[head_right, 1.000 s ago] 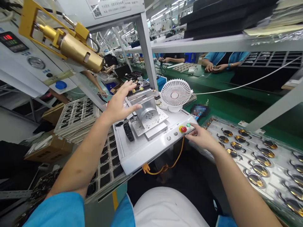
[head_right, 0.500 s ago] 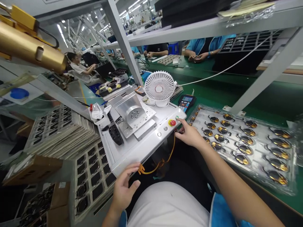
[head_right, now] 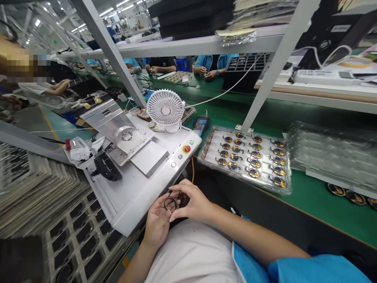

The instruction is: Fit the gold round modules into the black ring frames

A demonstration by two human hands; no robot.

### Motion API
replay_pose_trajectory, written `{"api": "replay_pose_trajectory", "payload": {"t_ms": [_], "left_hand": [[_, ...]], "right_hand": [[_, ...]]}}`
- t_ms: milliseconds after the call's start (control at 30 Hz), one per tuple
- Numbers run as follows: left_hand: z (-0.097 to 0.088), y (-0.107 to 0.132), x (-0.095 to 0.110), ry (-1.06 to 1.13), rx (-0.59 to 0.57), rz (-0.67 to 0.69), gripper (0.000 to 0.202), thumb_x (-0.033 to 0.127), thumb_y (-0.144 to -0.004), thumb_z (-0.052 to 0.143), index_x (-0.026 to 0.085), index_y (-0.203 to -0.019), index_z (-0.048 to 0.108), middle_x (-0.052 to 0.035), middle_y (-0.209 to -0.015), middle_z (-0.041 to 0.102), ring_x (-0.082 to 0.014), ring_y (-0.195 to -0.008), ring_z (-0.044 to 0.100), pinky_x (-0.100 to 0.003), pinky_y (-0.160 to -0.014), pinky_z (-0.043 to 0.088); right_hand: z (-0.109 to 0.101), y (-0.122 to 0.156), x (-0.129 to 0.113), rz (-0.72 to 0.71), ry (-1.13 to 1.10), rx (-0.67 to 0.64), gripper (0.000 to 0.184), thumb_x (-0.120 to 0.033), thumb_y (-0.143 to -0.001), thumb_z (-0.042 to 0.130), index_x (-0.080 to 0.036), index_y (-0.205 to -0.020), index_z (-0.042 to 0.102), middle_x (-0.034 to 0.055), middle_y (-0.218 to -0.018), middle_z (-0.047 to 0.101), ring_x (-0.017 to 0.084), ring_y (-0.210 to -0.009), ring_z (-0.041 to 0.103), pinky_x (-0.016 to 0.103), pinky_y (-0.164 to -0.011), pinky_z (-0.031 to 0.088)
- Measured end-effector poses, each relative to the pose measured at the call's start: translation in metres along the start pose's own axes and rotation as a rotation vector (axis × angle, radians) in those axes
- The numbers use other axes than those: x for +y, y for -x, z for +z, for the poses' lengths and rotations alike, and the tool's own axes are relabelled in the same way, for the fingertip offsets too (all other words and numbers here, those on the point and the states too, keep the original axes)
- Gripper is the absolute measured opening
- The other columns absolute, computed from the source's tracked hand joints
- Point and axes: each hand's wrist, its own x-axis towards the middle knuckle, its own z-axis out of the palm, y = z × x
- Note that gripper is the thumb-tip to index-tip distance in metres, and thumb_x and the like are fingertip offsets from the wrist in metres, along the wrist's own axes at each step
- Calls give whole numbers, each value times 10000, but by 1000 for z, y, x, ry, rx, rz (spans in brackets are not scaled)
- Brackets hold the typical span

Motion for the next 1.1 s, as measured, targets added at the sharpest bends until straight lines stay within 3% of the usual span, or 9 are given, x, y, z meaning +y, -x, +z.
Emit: {"api": "replay_pose_trajectory", "payload": {"t_ms": [100, 167, 200, 300, 400, 533, 700, 967, 1100], "left_hand": [[-2, 1, 2, -7, 50, 13, 463, 328, -654, 967, 253, -1074, 788, -101, -1154, 782, -272, -1000, 771, -448, -961, 598], [-8, 4, 4, -15, 79, 9, 458, 325, -658, 964, 252, -1076, 790, -102, -1189, 772, -269, -999, 774, -444, -963, 598], [-12, 6, 5, -18, 90, 7, 459, 327, -658, 964, 252, -1076, 791, -100, -1190, 771, -271, -1001, 774, -443, -965, 599], [-22, 14, 4, -30, 119, 1, 443, 334, -677, 954, 259, -1082, 792, -91, -1162, 780, -277, -1026, 772, -436, -971, 598], [-30, 20, 0, -27, 129, 12, 438, 338, -678, 956, 256, -1077, 796, -92, -1136, 791, -281, -1067, 764, -419, -988, 589], [-36, 26, -6, -20, 125, 31, 442, 317, -680, 955, 239, -1085, 796, -102, -1112, 798, -282, -1083, 758, -407, -978, 588], [-42, 25, -11, 10, 102, 49, 457, 316, -683, 955, 213, -1098, 791, -114, -1105, 799, -278, -1071, 760, -413, -975, 590], [-42, 22, -13, 18, 77, 14, 466, 304, -682, 960, 218, -1106, 787, -102, -1123, 802, -269, -1081, 762, -387, -979, 589], [-43, 23, -15, 15, 92, 13, 461, 291, -694, 952, 202, -1112, 780, -114, -1127, 801, -278, -1078, 765, -401, -977, 591]], "right_hand": [[-45, -22, -1, -12, 305, -125, 679, -545, -759, 897, -210, -1307, 676, 116, -1121, 728, 276, -1068, 657, 429, -954, 561], [-92, -44, 2, 214, 711, -84, 455, -431, -879, 806, -200, -1258, 702, 125, -1195, 718, 281, -1119, 648, 419, -993, 537], [-119, -56, 4, 433, 959, -48, 328, -388, -967, 693, -232, -1255, 704, 99, -1236, 712, 261, -1146, 644, 385, -996, 530], [-189, -87, 15, 711, 1197, 8, 342, -189, -969, 580, -101, -1279, 695, 224, -1191, 711, 345, -1124, 656, 430, -935, 524], [-229, -105, 27, 851, 1311, -79, 360, -90, -882, 620, -20, -1220, 721, 306, -1129, 706, 389, -1060, 676, 441, -877, 518], [-239, -111, 38, 899, 1393, -248, 315, -99, -842, 670, -55, -1141, 758, 287, -1129, 713, 371, -1088, 676, 421, -888, 510], [-238, -113, 45, 908, 1441, -355, 324, -214, -829, 731, -98, -1130, 759, 257, -1103, 718, 364, -1073, 690, 417, -901, 511], [-244, -112, 46, 926, 1445, -362, 226, -127, -887, 693, -42, -1093, 729, 275, -1114, 699, 341, -1063, 685, 395, -876, 502], [-246, -106, 46, 900, 1399, -298, 229, -252, -965, 714, -74, -1109, 692, 161, -1117, 695, 248, -1012, 681, 394, -887, 554]]}}
